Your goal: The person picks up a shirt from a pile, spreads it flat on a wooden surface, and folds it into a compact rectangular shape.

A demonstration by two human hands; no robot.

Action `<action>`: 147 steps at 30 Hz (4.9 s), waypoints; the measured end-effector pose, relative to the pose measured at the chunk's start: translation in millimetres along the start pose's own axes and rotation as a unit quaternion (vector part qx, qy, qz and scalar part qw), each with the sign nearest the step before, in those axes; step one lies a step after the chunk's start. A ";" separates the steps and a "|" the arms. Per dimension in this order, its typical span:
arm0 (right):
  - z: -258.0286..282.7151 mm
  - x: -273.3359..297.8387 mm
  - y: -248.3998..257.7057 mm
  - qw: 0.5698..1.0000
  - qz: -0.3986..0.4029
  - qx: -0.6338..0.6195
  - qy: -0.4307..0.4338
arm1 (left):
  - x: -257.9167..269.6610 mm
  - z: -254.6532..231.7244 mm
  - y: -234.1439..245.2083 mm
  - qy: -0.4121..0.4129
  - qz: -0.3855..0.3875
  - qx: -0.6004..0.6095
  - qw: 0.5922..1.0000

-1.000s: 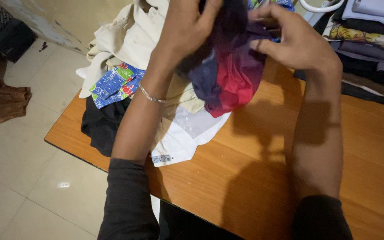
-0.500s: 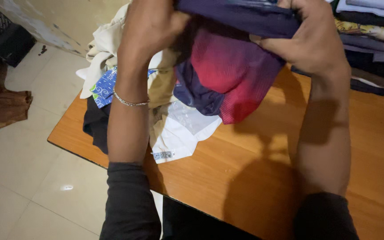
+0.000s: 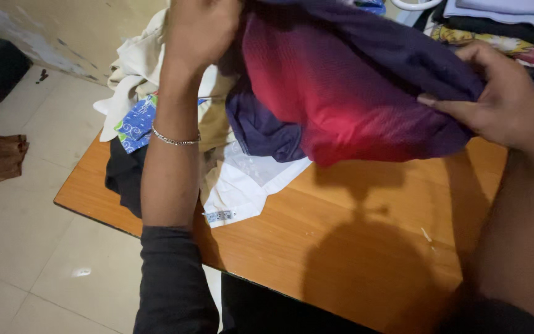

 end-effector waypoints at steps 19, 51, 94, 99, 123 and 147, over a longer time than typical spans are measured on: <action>-71.5 90.0 53.8 0.972 -0.150 0.179 -0.004 | 24.4 -85.1 -30.4 -0.067 0.402 0.249 0.879; -79.0 90.3 80.8 0.994 0.016 0.078 -0.079 | 76.9 -137.3 -55.6 -0.064 0.563 0.051 0.823; -126.2 156.2 -91.6 0.958 -0.087 0.231 -0.144 | 158.4 -80.4 -198.8 -0.205 0.431 -0.143 0.867; -144.5 161.0 -88.0 0.963 -0.072 0.218 -0.139 | 163.9 -90.8 -180.8 -0.209 0.438 -0.077 0.871; -155.0 53.2 -104.1 0.839 0.079 0.335 -0.423 | 312.9 -230.3 -219.1 -0.424 0.592 -0.095 0.679; -132.0 120.2 -130.5 0.933 -0.113 0.255 -0.228 | 192.5 -94.2 -168.0 -0.147 0.539 -0.280 0.781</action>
Point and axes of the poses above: each hand's wrist, its own x-axis away from the middle knuckle, its own y-axis out of the back of the hand, z = x × y, the point moved 3 cm from there along -x, towards the middle knuckle, and after that the axes turned 8 degrees about y, right-handed, at the moved point
